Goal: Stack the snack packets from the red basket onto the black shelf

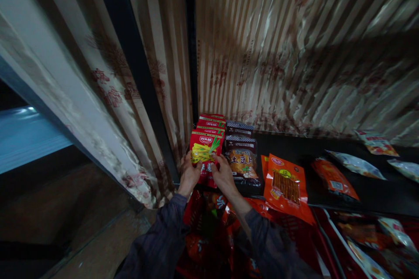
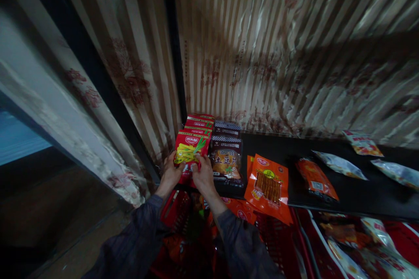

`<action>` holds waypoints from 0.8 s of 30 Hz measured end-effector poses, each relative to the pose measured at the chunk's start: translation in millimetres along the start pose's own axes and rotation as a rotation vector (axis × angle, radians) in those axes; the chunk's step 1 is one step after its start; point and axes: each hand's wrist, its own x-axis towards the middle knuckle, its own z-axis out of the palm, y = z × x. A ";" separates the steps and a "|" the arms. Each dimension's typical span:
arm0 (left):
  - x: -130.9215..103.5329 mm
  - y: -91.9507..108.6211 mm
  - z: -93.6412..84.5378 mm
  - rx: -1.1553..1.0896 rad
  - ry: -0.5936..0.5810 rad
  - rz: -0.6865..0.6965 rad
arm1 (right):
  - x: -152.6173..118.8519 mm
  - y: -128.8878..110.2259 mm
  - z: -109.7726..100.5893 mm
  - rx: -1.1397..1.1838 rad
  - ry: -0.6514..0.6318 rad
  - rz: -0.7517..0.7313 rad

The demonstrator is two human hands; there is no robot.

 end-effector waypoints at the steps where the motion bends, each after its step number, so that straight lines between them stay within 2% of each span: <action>1: 0.3 -0.1 -0.1 -0.004 0.008 0.000 | -0.3 0.9 1.4 0.001 0.010 -0.003; 15: 1.7 -2.6 4.4 -0.040 0.022 -0.014 | 1.7 2.4 1.8 0.029 -0.004 0.030; 24: 6.1 6.5 -1.5 -0.132 -0.094 -0.096 | -1.6 -5.1 6.0 0.038 0.013 0.048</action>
